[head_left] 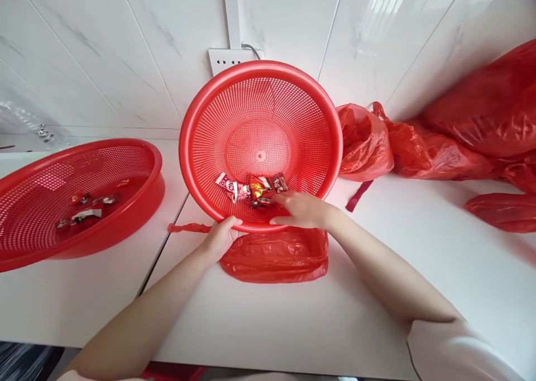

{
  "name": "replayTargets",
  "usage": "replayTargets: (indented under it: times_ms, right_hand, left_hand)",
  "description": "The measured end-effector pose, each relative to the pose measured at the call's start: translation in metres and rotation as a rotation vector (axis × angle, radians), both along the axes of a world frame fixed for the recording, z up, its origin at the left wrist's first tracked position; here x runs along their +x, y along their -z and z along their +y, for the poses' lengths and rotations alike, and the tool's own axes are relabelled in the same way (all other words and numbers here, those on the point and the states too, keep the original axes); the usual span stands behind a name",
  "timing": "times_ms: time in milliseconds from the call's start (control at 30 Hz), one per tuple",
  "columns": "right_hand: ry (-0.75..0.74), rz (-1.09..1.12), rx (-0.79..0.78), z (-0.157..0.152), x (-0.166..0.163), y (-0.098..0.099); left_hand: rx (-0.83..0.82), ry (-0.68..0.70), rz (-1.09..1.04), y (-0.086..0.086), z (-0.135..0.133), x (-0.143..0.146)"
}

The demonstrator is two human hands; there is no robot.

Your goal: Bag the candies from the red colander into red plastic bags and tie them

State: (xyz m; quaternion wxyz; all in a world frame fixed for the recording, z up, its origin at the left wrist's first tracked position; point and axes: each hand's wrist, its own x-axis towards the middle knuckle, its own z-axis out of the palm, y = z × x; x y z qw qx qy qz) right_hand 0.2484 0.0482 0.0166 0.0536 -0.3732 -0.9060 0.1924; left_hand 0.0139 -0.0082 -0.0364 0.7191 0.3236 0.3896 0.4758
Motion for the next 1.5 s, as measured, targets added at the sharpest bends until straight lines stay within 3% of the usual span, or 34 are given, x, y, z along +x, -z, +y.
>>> replayTargets:
  times_ms: [133,333,533,733,867,1000,1200,1500]
  right_hand:
    - [-0.161,0.237,-0.070,0.000,0.008,-0.007]
    - [0.002,0.388,-0.042,0.000,0.017,-0.014]
    - [-0.147,0.440,-0.191,-0.014,0.012,-0.029]
    - [-0.038,0.357,0.017,-0.007,-0.002,-0.004]
    - [-0.030,0.279,0.037,0.000,-0.008,0.017]
    - [0.007,0.318,0.060,0.001,-0.010,0.022]
    - [0.255,0.528,-0.086,0.007,-0.007,0.016]
    - [0.268,0.680,-0.251,0.012,0.001,0.017]
  left_hand:
    - [-0.028,-0.006,-0.042,-0.010,0.001,0.000]
    - [-0.053,-0.053,-0.067,-0.024,0.002,0.003]
    - [-0.045,-0.002,-0.054,-0.022,0.001,0.002]
    - [-0.024,0.030,-0.035,-0.018,-0.006,0.002]
    - [0.007,0.042,-0.040,-0.017,-0.009,0.003]
    - [-0.020,0.023,-0.044,-0.019,-0.009,0.004]
    - [-0.045,0.028,-0.055,-0.018,-0.006,0.002]
    - [0.015,0.007,-0.041,-0.018,-0.001,0.001]
